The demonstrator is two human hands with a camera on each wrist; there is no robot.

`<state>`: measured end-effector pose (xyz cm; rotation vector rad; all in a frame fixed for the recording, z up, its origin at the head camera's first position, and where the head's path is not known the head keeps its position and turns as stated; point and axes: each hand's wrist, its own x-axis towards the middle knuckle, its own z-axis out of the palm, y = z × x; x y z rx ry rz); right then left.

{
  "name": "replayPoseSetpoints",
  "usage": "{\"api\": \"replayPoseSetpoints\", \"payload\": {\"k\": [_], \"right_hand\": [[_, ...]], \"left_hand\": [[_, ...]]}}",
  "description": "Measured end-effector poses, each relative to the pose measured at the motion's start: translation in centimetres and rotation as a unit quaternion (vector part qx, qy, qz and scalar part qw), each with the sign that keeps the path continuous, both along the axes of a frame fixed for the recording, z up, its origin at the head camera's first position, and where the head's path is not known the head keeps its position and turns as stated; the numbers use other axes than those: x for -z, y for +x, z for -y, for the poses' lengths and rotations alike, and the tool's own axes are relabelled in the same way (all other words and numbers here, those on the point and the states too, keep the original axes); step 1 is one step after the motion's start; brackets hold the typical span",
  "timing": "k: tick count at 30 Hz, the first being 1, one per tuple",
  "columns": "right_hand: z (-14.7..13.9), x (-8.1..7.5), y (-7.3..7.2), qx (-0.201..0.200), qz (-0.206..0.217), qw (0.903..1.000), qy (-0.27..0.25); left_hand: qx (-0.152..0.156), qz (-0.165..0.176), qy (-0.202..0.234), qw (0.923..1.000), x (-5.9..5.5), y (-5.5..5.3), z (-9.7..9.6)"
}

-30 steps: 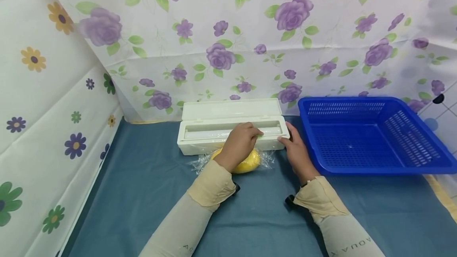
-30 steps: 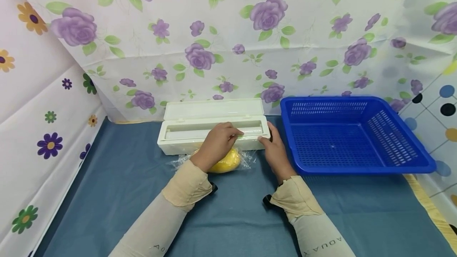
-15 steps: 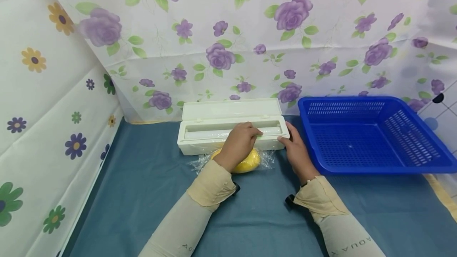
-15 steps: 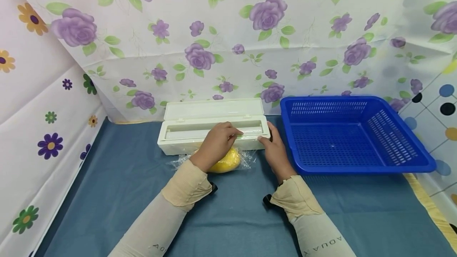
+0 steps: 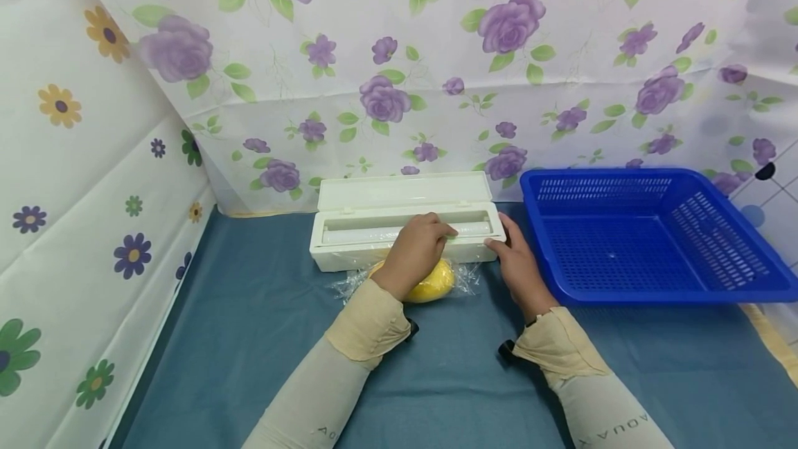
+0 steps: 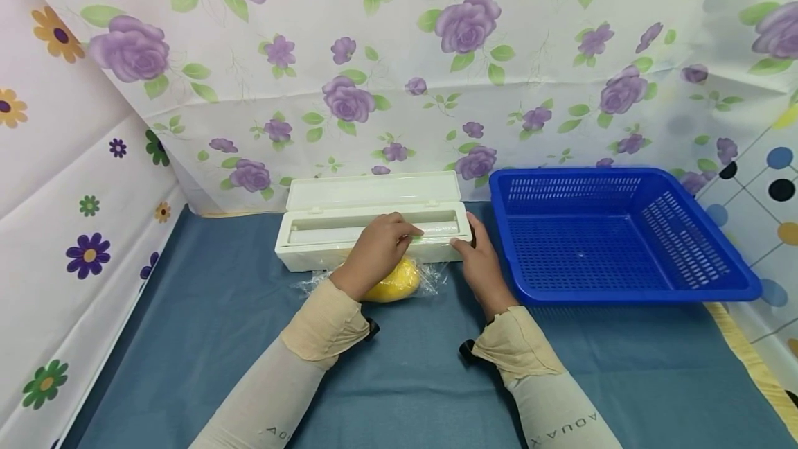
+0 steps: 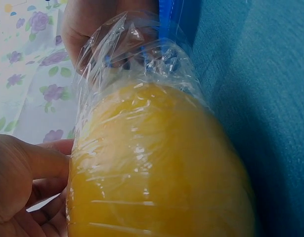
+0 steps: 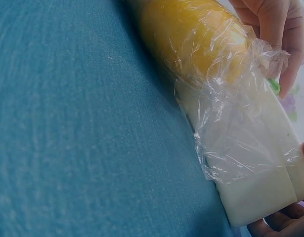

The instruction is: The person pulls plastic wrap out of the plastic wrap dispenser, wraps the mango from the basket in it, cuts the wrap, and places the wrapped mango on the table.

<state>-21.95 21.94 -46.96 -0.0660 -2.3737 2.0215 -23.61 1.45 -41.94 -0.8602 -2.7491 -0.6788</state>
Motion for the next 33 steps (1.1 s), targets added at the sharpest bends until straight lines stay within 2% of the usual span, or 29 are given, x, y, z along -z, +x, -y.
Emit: {"api": "replayPoseSetpoints", "payload": {"k": [17,33], "right_hand": [[0.04,-0.21,0.13,-0.003,0.004,1.0000,-0.005],[-0.07,0.10,-0.06,-0.004,0.002,1.0000,-0.003]], "left_hand": [[-0.005,0.000,-0.002,1.0000,0.05,-0.06,0.09],[-0.009,0.016,-0.005,0.9998,-0.22,-0.07,0.19]]}}
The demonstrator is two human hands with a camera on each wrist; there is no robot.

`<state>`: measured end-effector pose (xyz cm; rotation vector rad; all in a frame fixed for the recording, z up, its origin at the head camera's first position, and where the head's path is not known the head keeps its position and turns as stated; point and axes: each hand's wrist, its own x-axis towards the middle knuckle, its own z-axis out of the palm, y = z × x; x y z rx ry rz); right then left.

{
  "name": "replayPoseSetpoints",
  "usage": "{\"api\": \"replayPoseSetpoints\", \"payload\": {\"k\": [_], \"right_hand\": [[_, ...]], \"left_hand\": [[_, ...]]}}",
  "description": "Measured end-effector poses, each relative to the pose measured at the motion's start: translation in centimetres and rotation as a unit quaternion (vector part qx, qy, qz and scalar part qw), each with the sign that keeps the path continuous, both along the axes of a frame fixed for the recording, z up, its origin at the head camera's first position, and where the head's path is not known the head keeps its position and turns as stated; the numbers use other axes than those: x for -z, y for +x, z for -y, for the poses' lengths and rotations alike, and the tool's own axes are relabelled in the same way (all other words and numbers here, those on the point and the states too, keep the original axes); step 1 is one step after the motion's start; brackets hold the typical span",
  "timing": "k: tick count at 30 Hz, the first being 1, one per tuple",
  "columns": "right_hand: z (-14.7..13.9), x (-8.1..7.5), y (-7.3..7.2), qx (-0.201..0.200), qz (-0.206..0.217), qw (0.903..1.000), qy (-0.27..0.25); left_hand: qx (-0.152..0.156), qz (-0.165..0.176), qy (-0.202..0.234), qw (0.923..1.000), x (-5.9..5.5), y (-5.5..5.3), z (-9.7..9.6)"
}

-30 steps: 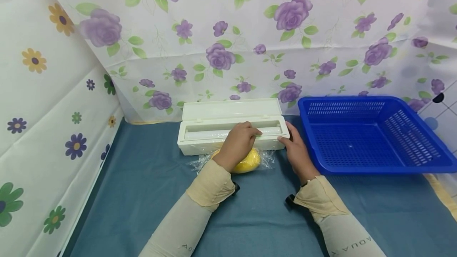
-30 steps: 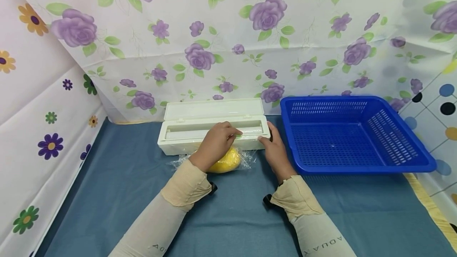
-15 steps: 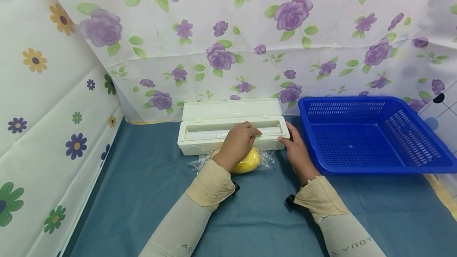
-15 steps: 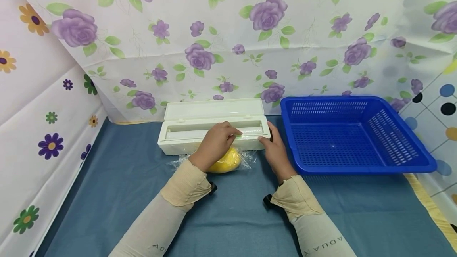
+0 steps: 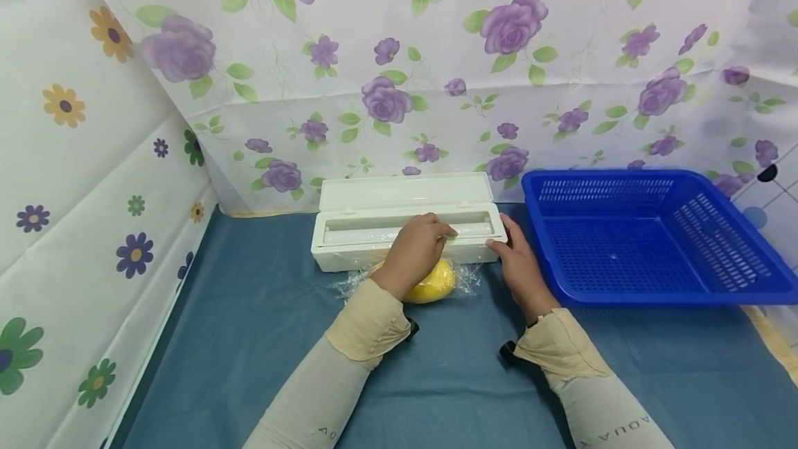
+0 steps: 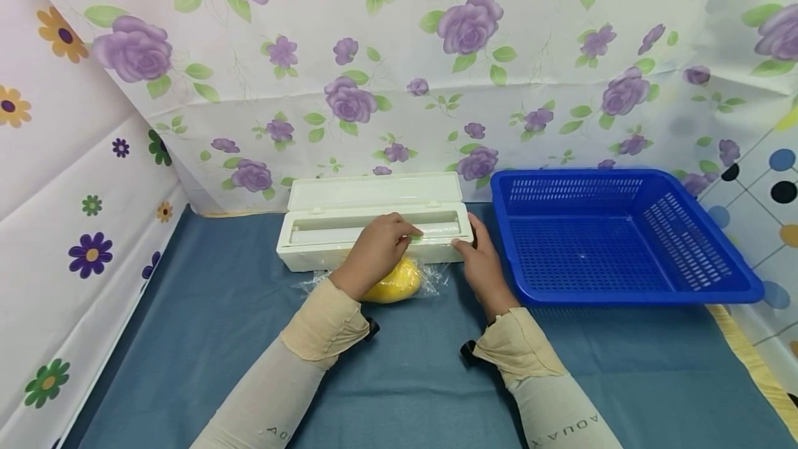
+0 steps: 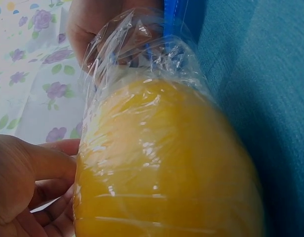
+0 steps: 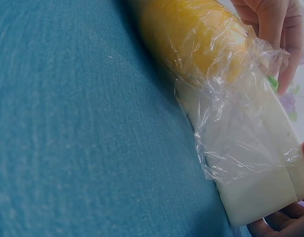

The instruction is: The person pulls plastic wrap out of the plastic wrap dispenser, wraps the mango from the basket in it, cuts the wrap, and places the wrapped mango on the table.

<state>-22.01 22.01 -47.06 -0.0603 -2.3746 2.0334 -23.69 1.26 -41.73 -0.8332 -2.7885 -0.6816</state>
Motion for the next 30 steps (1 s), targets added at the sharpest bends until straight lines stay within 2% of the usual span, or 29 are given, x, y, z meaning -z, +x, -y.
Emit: {"api": "replayPoseSetpoints", "payload": {"k": [20,30], "right_hand": [[0.00,-0.03,0.22,-0.003,-0.009,0.9999,-0.008],[0.08,0.01,0.08,0.009,-0.003,0.9999,0.006]], "left_hand": [[-0.004,0.013,-0.008,0.9999,-0.32,0.11,0.22],[-0.003,0.014,-0.014,0.9998,-0.46,0.17,0.38]]}}
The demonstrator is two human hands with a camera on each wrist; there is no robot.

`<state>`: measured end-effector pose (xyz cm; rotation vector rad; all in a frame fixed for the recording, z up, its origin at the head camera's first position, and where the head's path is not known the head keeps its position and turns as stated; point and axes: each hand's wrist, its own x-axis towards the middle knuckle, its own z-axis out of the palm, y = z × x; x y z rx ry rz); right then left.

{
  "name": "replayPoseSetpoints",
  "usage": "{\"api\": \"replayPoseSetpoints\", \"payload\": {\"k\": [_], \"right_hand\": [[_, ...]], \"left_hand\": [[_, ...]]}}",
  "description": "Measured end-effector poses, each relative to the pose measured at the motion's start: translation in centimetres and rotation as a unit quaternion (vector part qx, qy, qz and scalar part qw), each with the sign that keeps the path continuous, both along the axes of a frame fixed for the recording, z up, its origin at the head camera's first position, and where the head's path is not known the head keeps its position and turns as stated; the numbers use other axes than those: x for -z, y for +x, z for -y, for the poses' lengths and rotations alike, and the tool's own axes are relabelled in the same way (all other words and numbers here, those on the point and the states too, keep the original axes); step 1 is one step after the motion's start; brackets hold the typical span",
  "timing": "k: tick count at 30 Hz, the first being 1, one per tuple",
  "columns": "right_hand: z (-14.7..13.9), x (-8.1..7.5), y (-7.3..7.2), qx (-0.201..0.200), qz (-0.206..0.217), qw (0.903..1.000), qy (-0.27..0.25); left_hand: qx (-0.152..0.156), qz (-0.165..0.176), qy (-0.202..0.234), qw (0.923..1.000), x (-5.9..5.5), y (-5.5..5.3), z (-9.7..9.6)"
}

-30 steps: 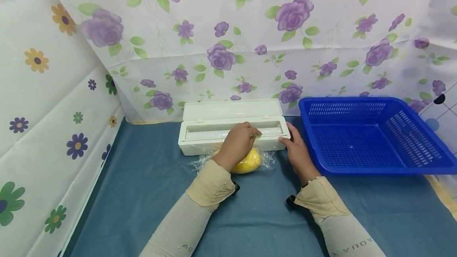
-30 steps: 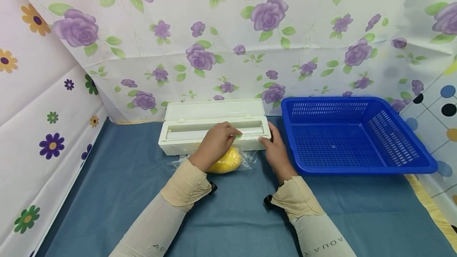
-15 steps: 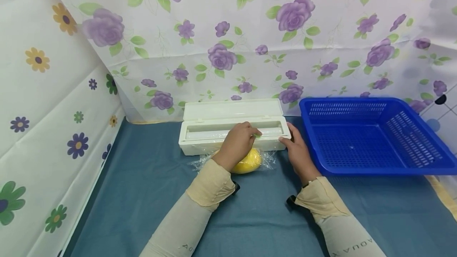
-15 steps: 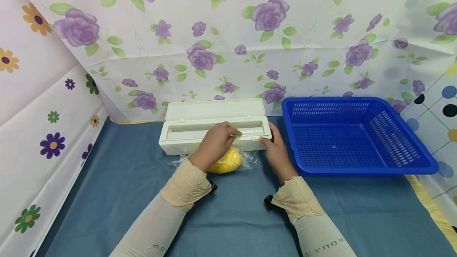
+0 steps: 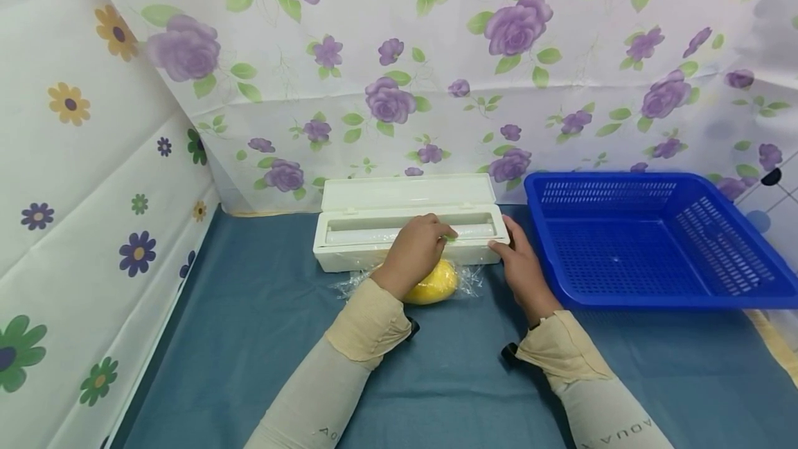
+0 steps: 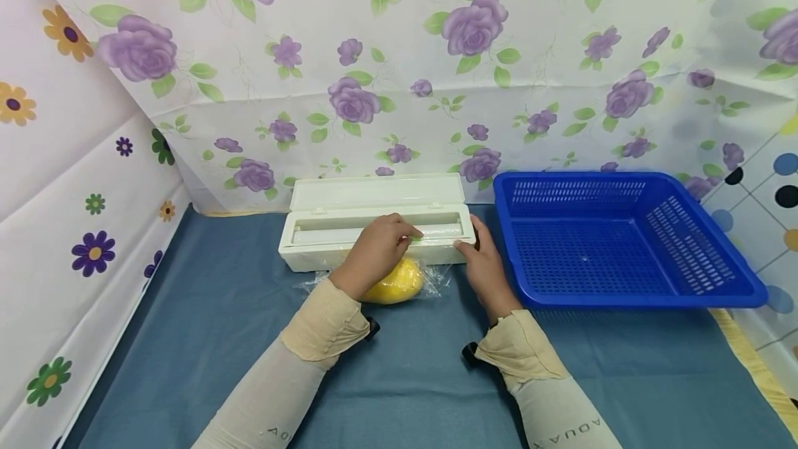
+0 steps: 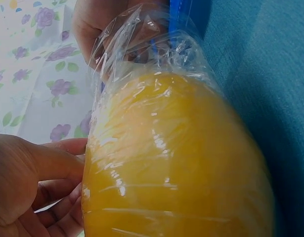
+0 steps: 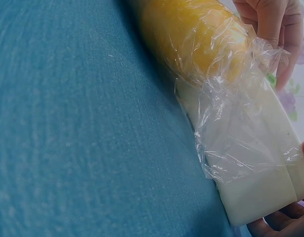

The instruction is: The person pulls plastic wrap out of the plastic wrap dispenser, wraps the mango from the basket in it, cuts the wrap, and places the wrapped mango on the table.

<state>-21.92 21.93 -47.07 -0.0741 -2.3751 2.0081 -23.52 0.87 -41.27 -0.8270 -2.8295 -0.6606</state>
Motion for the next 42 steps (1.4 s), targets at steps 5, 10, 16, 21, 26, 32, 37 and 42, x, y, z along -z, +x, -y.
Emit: {"api": "replayPoseSetpoints", "payload": {"k": [5,10,16,21,26,32,37,42], "right_hand": [[0.01,0.00,0.07,-0.005,-0.001,1.0000,-0.007],[0.00,0.05,0.09,-0.008,-0.003,0.9998,-0.016],[0.06,0.07,0.09,-0.004,-0.002,0.9999,-0.014],[0.00,0.18,-0.02,-0.003,-0.002,0.9999,-0.012],[-0.02,0.14,-0.02,-0.006,0.002,0.9999,-0.012],[-0.07,0.03,0.01,-0.008,0.006,0.9998,-0.015],[-0.06,-0.04,0.08,-0.011,0.003,0.9999,-0.012],[-0.09,0.05,0.00,-0.008,0.005,0.9999,-0.008]], "left_hand": [[-0.003,-0.001,-0.005,1.0000,-0.01,-0.03,0.04],[-0.006,0.002,-0.008,1.0000,0.01,-0.06,0.08],[-0.010,0.007,-0.009,0.9999,-0.05,-0.01,0.14],[-0.007,-0.002,-0.007,0.9999,-0.13,0.03,0.21],[-0.003,-0.013,-0.002,0.9999,-0.18,0.01,0.24],[-0.002,-0.011,-0.005,0.9999,-0.17,-0.03,0.29],[-0.004,-0.008,-0.009,0.9999,-0.16,-0.07,0.33],[-0.007,-0.002,-0.014,0.9999,-0.32,-0.06,0.38]]}}
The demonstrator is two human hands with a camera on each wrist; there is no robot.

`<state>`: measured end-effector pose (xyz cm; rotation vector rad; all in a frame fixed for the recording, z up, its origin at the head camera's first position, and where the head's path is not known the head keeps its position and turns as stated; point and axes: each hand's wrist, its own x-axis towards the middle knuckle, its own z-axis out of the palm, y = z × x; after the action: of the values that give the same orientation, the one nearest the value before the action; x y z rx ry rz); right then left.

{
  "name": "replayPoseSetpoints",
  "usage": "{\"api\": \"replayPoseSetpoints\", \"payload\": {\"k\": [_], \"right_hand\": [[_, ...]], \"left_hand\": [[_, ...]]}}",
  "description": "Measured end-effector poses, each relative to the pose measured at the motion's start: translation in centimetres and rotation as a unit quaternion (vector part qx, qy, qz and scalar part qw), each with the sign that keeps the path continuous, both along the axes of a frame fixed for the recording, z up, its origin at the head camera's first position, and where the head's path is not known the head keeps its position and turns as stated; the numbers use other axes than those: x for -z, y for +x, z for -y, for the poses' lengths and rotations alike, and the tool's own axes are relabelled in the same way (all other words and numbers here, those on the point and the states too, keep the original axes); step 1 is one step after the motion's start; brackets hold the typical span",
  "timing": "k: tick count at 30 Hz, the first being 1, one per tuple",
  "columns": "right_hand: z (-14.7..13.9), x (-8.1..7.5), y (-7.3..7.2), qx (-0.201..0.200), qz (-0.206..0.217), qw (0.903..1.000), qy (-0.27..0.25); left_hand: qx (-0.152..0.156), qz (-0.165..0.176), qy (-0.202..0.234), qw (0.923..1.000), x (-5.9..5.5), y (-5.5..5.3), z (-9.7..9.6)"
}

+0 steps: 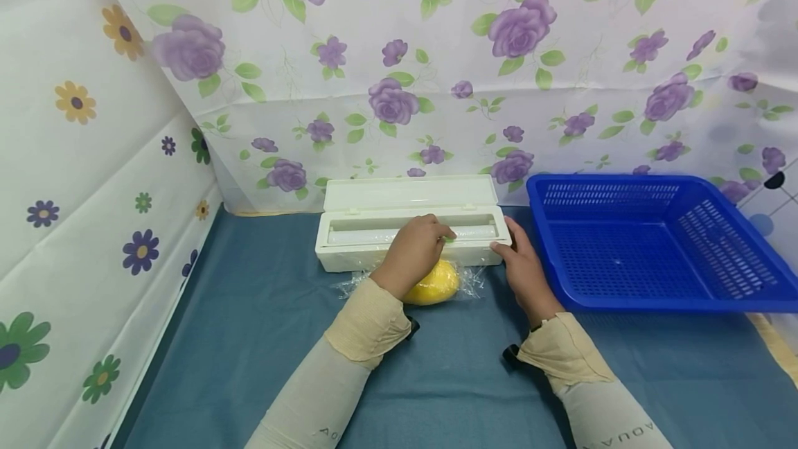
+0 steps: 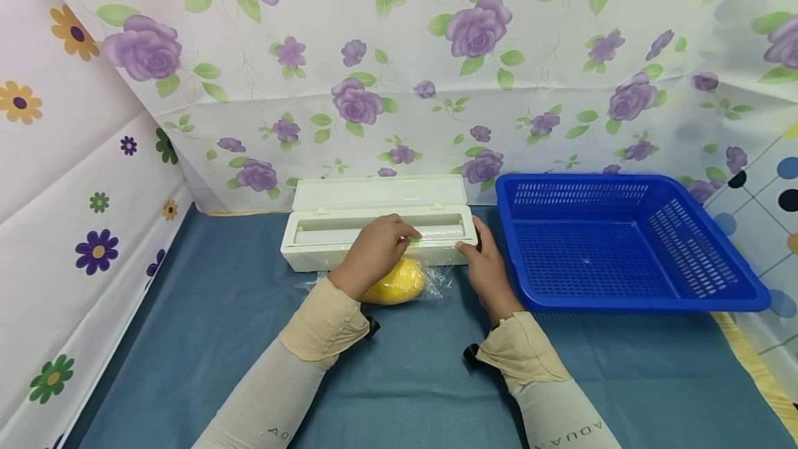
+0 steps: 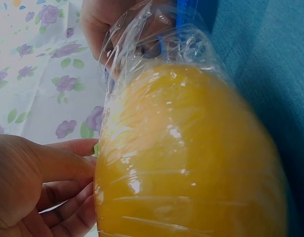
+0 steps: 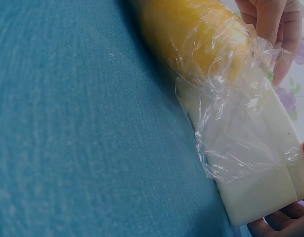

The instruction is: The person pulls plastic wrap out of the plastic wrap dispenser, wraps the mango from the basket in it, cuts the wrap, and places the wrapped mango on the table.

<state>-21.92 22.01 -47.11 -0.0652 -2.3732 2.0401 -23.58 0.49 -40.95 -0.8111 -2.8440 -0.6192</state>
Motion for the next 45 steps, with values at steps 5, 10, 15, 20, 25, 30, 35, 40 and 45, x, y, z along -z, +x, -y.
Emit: {"api": "replayPoseSetpoints", "payload": {"k": [5,10,15,20,25,30,35,40,45], "right_hand": [[0.00,0.12,-0.09,0.002,-0.006,1.0000,0.001],[0.02,0.05,-0.09,0.002,-0.008,1.0000,0.003],[-0.03,0.09,-0.22,0.003,-0.003,0.9999,0.010],[-0.03,0.15,-0.22,0.002,-0.003,0.9999,0.011],[0.00,0.10,-0.17,0.000,-0.005,0.9999,0.012],[0.02,0.08,-0.15,0.000,-0.005,0.9999,0.013],[-0.02,0.17,-0.20,0.000,-0.004,0.9999,0.011],[-0.02,0.18,-0.18,0.002,-0.003,0.9999,0.010],[0.00,0.27,-0.18,0.004,-0.006,1.0000,0.003]], "left_hand": [[-0.006,0.012,0.000,0.9999,-0.24,0.07,0.05],[-0.004,0.013,0.005,0.9999,-0.29,0.07,0.07],[-0.004,0.017,0.010,0.9998,-0.32,0.01,0.08],[-0.006,0.021,0.009,0.9997,-0.34,-0.04,0.09],[-0.008,0.025,0.011,0.9996,-0.32,-0.09,0.16],[-0.008,0.029,0.014,0.9994,-0.36,-0.13,0.19],[-0.008,0.033,0.013,0.9993,-0.41,-0.09,0.20],[-0.009,0.037,0.011,0.9992,-0.46,0.01,0.23],[-0.010,0.040,0.011,0.9991,-0.43,0.01,0.28]]}}
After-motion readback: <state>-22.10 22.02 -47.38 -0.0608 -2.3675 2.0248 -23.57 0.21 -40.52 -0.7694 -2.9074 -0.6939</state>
